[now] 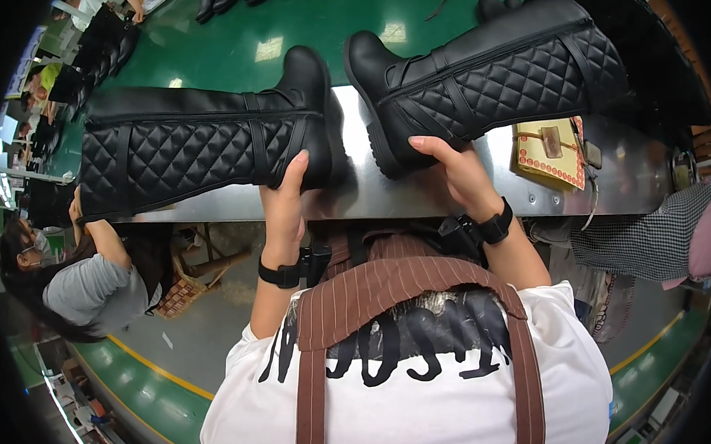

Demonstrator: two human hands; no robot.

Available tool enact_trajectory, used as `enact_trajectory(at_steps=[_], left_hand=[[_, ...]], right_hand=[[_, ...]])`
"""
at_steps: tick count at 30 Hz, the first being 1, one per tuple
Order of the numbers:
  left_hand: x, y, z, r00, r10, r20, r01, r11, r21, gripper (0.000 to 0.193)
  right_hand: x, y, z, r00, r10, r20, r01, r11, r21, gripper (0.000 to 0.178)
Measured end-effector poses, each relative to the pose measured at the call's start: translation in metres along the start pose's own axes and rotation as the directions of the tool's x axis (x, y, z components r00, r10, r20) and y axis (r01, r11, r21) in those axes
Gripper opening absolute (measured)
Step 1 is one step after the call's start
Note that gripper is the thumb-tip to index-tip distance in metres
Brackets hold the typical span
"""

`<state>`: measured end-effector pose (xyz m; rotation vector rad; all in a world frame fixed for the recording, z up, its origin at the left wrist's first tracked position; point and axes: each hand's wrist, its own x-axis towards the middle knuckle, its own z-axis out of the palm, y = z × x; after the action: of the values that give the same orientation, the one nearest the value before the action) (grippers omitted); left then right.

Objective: The recorder is inspecting and cleaning pairs of black boots at a factory assembly line.

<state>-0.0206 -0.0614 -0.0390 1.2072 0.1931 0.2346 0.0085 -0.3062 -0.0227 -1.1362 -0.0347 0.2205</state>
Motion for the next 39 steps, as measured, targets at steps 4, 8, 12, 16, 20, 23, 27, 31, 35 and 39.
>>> enact_trajectory(at_steps=[4, 8, 12, 16, 20, 23, 27, 31, 35, 39], left_hand=[[0.009, 0.002, -0.012, 0.991, 0.077, -0.113, 0.000, 0.826, 0.564, 0.049], [0.009, -0.008, -0.019, 0.988, 0.149, -0.036, -0.091, 0.762, 0.642, 0.066], [-0.013, -0.021, -0.014, 0.504, 0.848, 0.163, -0.453, 0.099, 0.886, 0.075], [-0.024, -0.023, 0.014, 0.441, 0.763, 0.473, -0.840, 0.164, 0.518, 0.068], [0.018, -0.032, 0.069, 0.803, 0.356, 0.478, -0.552, 0.748, 0.368, 0.097], [0.057, -0.039, 0.104, 0.798, 0.257, 0.545, -0.461, 0.842, 0.279, 0.109], [0.085, -0.044, 0.138, 0.772, 0.176, 0.610, -0.348, 0.921, 0.175, 0.099], [0.089, -0.041, 0.160, 0.794, 0.111, 0.598, -0.412, 0.822, 0.394, 0.091], [0.088, -0.038, 0.187, 0.801, 0.157, 0.578, -0.514, 0.674, 0.530, 0.078], [0.077, -0.030, 0.206, 0.801, 0.238, 0.549, -0.574, 0.562, 0.595, 0.087]], right_hand=[[-0.002, -0.015, -0.018, 0.997, -0.065, -0.041, 0.048, 0.942, -0.331, 0.057], [0.004, -0.011, -0.042, 0.993, -0.092, -0.070, 0.037, 0.825, -0.564, 0.066], [0.006, 0.007, -0.051, 0.928, -0.368, 0.057, 0.273, 0.566, -0.778, 0.068], [-0.001, 0.010, -0.055, 0.937, -0.346, 0.038, 0.241, 0.566, -0.789, 0.065], [-0.020, -0.011, -0.074, 0.941, -0.277, 0.196, 0.309, 0.462, -0.831, 0.066], [-0.043, -0.051, -0.126, 0.926, -0.347, -0.148, 0.037, 0.474, -0.880, 0.028], [-0.074, -0.110, -0.233, 0.524, -0.656, -0.543, -0.569, 0.205, -0.796, 0.045], [-0.071, -0.107, -0.313, 0.518, -0.573, -0.635, -0.780, -0.012, -0.625, 0.069], [-0.062, -0.092, -0.346, 0.516, -0.300, -0.802, -0.622, 0.513, -0.592, 0.071], [-0.069, -0.109, -0.309, 0.541, -0.671, -0.507, -0.556, 0.167, -0.814, 0.036]])
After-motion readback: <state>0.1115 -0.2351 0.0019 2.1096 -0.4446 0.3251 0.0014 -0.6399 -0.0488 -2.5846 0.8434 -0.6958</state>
